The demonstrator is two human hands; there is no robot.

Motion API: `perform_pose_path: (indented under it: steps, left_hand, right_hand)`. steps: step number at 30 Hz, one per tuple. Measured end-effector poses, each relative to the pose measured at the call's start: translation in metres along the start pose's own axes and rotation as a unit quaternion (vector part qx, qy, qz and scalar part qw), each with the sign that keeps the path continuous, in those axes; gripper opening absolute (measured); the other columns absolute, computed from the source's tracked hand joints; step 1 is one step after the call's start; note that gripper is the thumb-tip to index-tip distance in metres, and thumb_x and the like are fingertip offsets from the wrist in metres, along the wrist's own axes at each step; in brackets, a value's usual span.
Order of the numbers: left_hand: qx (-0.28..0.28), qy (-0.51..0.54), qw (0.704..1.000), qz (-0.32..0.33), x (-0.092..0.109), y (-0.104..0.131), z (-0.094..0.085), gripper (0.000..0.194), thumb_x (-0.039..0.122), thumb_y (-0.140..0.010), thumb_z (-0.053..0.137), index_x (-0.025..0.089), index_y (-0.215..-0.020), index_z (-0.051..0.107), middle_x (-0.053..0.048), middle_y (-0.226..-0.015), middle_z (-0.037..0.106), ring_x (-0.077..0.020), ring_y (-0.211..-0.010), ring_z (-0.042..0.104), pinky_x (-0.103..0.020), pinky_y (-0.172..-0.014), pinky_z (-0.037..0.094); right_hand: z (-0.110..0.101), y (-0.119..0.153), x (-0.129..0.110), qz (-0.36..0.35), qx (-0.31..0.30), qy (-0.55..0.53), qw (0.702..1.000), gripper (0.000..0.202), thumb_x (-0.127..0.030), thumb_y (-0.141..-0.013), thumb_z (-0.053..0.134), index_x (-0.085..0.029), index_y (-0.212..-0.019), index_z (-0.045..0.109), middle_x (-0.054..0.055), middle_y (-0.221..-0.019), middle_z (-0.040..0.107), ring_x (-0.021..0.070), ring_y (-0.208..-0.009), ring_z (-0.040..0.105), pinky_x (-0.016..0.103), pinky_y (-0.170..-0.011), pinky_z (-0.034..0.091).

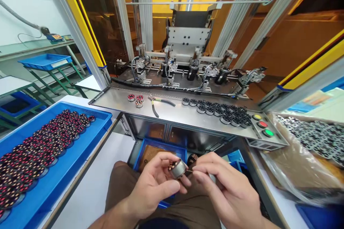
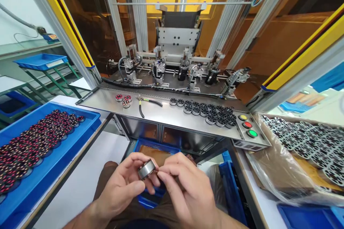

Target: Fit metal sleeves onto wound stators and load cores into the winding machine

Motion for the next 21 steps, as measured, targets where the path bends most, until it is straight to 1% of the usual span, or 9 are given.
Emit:
perform_pose_path:
  steps: [3, 5, 7, 9, 10, 12, 14, 18, 21]
  left_hand:
    - [0.036, 0.014, 0.997, 0.068, 0.008, -0.001, 0.0, 0.037, 0.01, -0.071, 0.083, 0.026, -0.098, 0.063, 0.0, -0.116, 0.063, -0.0181, -0.109, 0.066, -0.03, -0.094, 0.052]
    - [0.036, 0.022, 0.997, 0.066, 0.009, -0.003, -0.002, 0.043, 0.017, -0.065, 0.089, 0.026, -0.099, 0.064, -0.001, -0.114, 0.064, -0.0192, -0.115, 0.063, -0.032, -0.1, 0.049]
    - [0.001, 0.006, 1.0, -0.004, 0.004, -0.005, -0.003, 0.051, 0.032, -0.064, 0.091, 0.021, -0.107, 0.065, -0.006, -0.11, 0.068, -0.0187, -0.107, 0.066, -0.029, -0.096, 0.051]
    - [-0.043, -0.004, 0.996, -0.081, -0.004, -0.005, -0.003, 0.057, 0.044, -0.067, 0.086, 0.015, -0.112, 0.065, -0.01, -0.098, 0.072, -0.0173, -0.09, 0.071, -0.026, -0.082, 0.056]
    - [-0.055, 0.001, 0.993, -0.102, -0.007, -0.005, -0.003, 0.056, 0.045, -0.07, 0.083, 0.013, -0.112, 0.064, -0.009, -0.091, 0.073, -0.0163, -0.081, 0.073, -0.024, -0.073, 0.057]
    - [-0.06, 0.024, 0.992, -0.106, -0.01, -0.004, -0.005, 0.049, 0.042, -0.076, 0.08, 0.014, -0.112, 0.063, -0.009, -0.085, 0.074, -0.0162, -0.069, 0.074, -0.021, -0.06, 0.058]
    - [-0.049, 0.038, 0.993, -0.098, -0.011, -0.003, -0.005, 0.041, 0.032, -0.079, 0.08, 0.016, -0.112, 0.062, -0.007, -0.088, 0.074, -0.0163, -0.067, 0.075, -0.019, -0.054, 0.058]
    - [0.015, 0.012, 0.996, -0.083, -0.007, -0.002, -0.004, 0.047, 0.011, -0.074, 0.082, 0.022, -0.115, 0.062, -0.003, -0.095, 0.071, -0.0158, -0.074, 0.076, -0.019, -0.061, 0.06]
    - [0.04, -0.015, 0.998, -0.045, -0.002, -0.002, -0.003, 0.044, 0.006, -0.07, 0.083, 0.022, -0.107, 0.067, -0.005, -0.111, 0.068, -0.0135, -0.082, 0.074, -0.021, -0.071, 0.059]
  right_hand:
    - [0.003, 0.0, 0.001, 0.035, 0.012, -0.017, 0.999, 0.016, -0.004, -0.091, 0.055, -0.015, -0.084, 0.063, 0.003, -0.073, 0.062, 0.0115, -0.068, 0.06, 0.022, -0.06, 0.05]
    - [0.004, 0.0, 0.002, 0.03, 0.001, -0.041, 0.999, 0.016, -0.003, -0.09, 0.055, -0.015, -0.083, 0.063, 0.003, -0.073, 0.061, 0.0116, -0.069, 0.06, 0.022, -0.06, 0.05]
    - [0.005, 0.001, 0.003, 0.008, -0.017, -0.063, 0.998, 0.015, -0.002, -0.09, 0.055, -0.014, -0.087, 0.064, 0.004, -0.075, 0.062, 0.0119, -0.07, 0.06, 0.023, -0.063, 0.052]
    - [0.005, 0.002, 0.004, -0.01, -0.027, -0.068, 0.997, 0.018, 0.0, -0.089, 0.054, -0.014, -0.092, 0.064, 0.004, -0.077, 0.063, 0.0119, -0.07, 0.061, 0.023, -0.063, 0.053]
    - [0.005, 0.003, 0.005, -0.015, -0.028, -0.065, 0.997, 0.019, 0.0, -0.089, 0.053, -0.014, -0.093, 0.064, 0.005, -0.078, 0.063, 0.012, -0.071, 0.061, 0.023, -0.063, 0.054]
    - [0.004, 0.003, 0.006, -0.019, -0.026, -0.057, 0.998, 0.019, 0.0, -0.089, 0.054, -0.014, -0.094, 0.064, 0.005, -0.079, 0.063, 0.0126, -0.072, 0.061, 0.023, -0.063, 0.054]
    - [0.004, 0.004, 0.006, -0.02, -0.019, -0.05, 0.998, 0.018, 0.001, -0.088, 0.055, -0.014, -0.094, 0.064, 0.005, -0.078, 0.063, 0.0126, -0.072, 0.061, 0.023, -0.063, 0.053]
    - [0.004, 0.004, 0.005, -0.006, 0.0, -0.03, 1.0, 0.016, 0.0, -0.088, 0.056, -0.014, -0.092, 0.063, 0.004, -0.078, 0.062, 0.0124, -0.072, 0.061, 0.023, -0.063, 0.052]
    - [0.004, 0.004, 0.004, 0.01, 0.01, -0.025, 1.0, 0.016, -0.001, -0.089, 0.056, -0.016, -0.092, 0.063, 0.003, -0.078, 0.062, 0.0122, -0.073, 0.061, 0.023, -0.064, 0.051]
Point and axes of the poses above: each hand's wrist, its own y-axis away from the middle knuckle, its own z-axis out of the palm, x = y × z, the point moved 3 cm from there along -y, towards the middle knuckle
